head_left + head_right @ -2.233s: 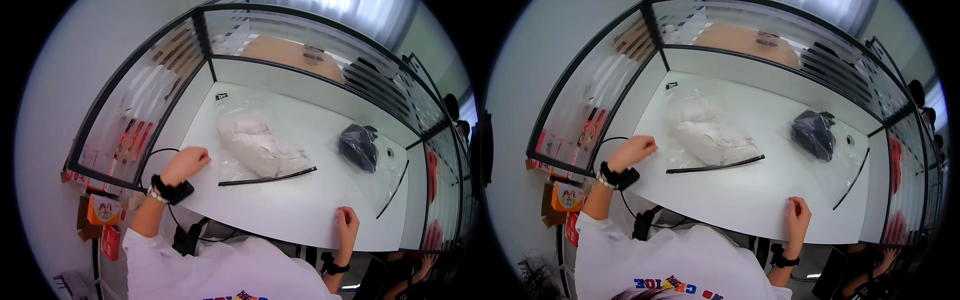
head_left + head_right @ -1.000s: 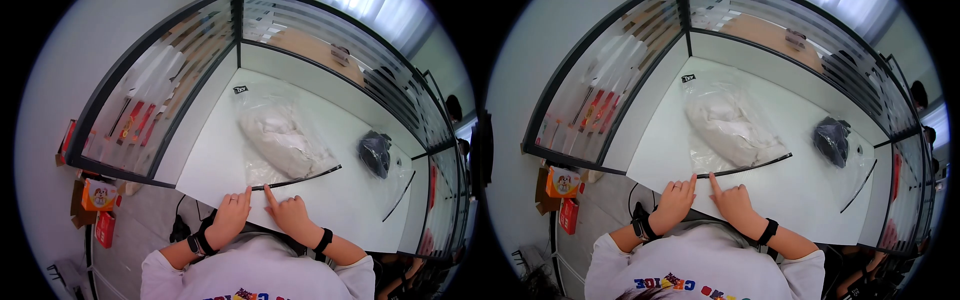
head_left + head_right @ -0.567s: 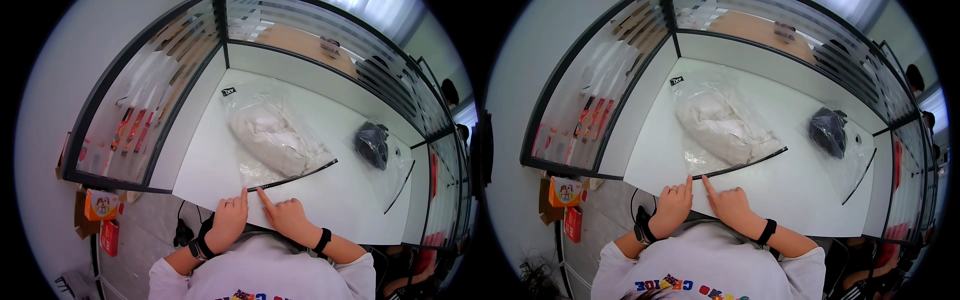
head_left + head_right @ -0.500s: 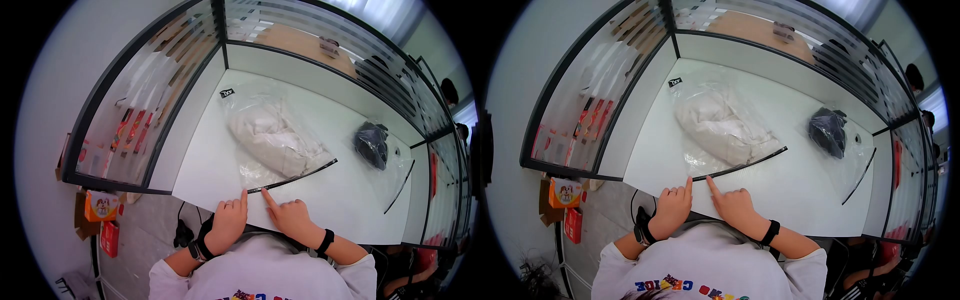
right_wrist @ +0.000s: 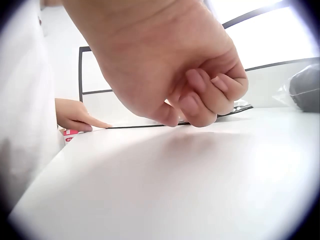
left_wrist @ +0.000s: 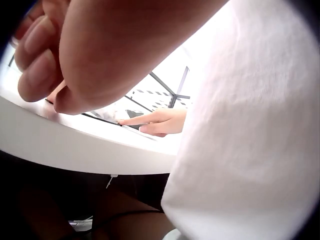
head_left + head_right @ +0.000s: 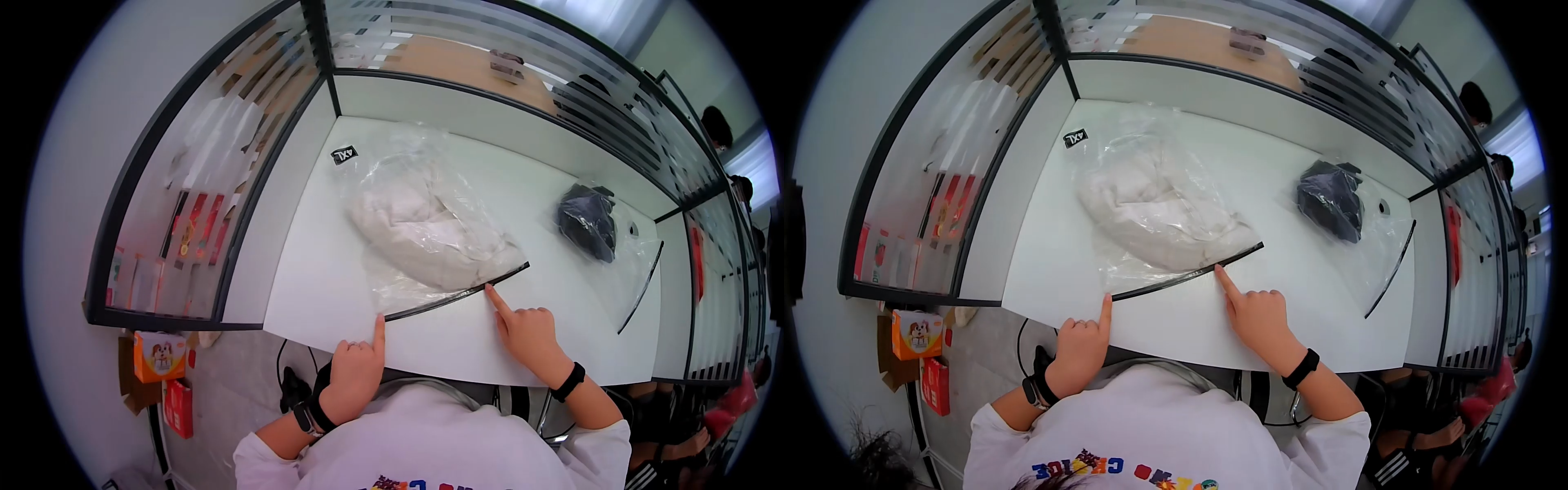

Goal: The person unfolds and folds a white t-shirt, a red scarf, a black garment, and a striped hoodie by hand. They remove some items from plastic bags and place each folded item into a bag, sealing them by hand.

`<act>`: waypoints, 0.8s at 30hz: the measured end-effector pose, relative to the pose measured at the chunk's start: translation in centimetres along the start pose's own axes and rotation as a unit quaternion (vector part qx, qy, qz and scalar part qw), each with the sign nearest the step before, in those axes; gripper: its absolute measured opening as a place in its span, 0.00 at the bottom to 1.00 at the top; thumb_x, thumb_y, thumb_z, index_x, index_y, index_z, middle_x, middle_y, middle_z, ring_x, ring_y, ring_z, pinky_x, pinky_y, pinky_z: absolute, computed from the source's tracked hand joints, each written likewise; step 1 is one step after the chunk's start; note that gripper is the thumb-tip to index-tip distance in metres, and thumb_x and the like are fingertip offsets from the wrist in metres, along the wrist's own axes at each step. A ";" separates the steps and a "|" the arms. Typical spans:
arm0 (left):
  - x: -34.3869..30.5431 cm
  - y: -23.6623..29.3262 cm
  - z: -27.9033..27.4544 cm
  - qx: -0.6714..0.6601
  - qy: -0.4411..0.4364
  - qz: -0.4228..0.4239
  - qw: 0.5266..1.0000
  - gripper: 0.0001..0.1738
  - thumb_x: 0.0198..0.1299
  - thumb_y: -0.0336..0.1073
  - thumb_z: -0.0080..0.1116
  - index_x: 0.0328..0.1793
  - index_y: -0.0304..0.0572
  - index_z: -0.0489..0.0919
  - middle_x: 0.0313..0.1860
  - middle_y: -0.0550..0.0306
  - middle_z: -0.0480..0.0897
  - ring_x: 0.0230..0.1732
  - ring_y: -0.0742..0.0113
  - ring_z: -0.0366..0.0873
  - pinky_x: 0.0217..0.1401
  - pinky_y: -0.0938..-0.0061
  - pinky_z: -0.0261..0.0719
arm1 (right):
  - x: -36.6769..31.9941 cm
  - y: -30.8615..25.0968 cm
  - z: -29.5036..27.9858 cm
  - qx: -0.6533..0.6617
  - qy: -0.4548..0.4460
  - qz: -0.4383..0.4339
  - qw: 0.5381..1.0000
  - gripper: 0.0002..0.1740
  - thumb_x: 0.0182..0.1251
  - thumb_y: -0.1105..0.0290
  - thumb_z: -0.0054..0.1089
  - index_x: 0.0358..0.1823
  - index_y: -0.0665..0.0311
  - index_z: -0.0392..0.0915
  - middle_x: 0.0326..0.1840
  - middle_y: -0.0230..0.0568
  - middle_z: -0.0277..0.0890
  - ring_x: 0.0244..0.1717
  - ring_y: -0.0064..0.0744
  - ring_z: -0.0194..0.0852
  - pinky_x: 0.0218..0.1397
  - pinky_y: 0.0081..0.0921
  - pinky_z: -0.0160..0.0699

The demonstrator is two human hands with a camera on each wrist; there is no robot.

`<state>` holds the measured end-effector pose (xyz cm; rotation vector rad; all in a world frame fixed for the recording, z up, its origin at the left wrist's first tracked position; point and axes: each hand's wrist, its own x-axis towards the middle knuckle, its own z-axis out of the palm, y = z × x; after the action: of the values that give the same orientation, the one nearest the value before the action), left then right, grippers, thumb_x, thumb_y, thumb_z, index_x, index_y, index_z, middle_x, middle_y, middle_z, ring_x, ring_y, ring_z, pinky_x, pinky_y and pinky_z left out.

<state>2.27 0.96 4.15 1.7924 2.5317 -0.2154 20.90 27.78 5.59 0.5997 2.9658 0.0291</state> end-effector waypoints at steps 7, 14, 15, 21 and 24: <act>0.0 -0.4 -0.5 0.018 -0.004 -0.010 1.000 0.37 0.55 0.31 0.60 0.75 0.29 0.72 0.18 0.64 0.76 0.21 0.67 0.76 0.34 0.70 0.71 | -1.4 9.1 2.7 -0.073 0.081 0.180 0.978 0.30 0.76 0.54 0.55 0.77 0.49 0.69 0.14 0.41 0.75 0.15 0.46 0.74 0.24 0.43 0.71; 6.7 -8.2 -7.4 -0.248 0.201 -0.025 0.947 0.06 0.64 0.31 0.60 0.42 0.38 0.84 0.31 0.48 0.80 0.37 0.45 0.79 0.42 0.56 0.75 | -7.8 5.8 -0.4 0.190 0.110 0.317 0.923 0.20 0.75 0.58 0.57 0.62 0.57 0.80 0.17 0.43 0.75 0.21 0.47 0.78 0.29 0.41 0.73; 8.9 -9.1 -8.3 -0.236 0.231 -0.019 0.944 0.05 0.64 0.30 0.60 0.42 0.37 0.84 0.34 0.47 0.81 0.40 0.46 0.79 0.44 0.56 0.75 | -8.5 5.5 0.5 0.193 0.117 0.314 0.922 0.20 0.75 0.58 0.57 0.62 0.57 0.80 0.17 0.43 0.75 0.21 0.47 0.78 0.29 0.41 0.73; 28.9 -15.2 -7.5 -0.121 0.335 -0.027 0.934 0.21 0.65 0.46 0.64 0.58 0.40 0.81 0.54 0.49 0.84 0.60 0.47 0.78 0.63 0.53 0.72 | -10.8 4.6 5.0 0.296 0.223 0.415 0.831 0.09 0.72 0.67 0.58 0.49 0.60 0.80 0.14 0.38 0.67 0.15 0.37 0.65 0.24 0.36 0.63; 33.8 -16.2 -7.0 -0.123 0.065 -0.183 0.973 0.28 0.56 0.54 0.71 0.55 0.41 0.83 0.54 0.46 0.87 0.57 0.46 0.83 0.66 0.52 0.72 | -10.1 3.7 6.9 0.232 0.318 0.427 0.814 0.07 0.70 0.70 0.57 0.47 0.59 0.81 0.13 0.38 0.64 0.15 0.37 0.63 0.23 0.37 0.60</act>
<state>-23.95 28.28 9.01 1.2846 2.8138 0.2095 32.32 27.23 -0.01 2.3465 2.9187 -0.5257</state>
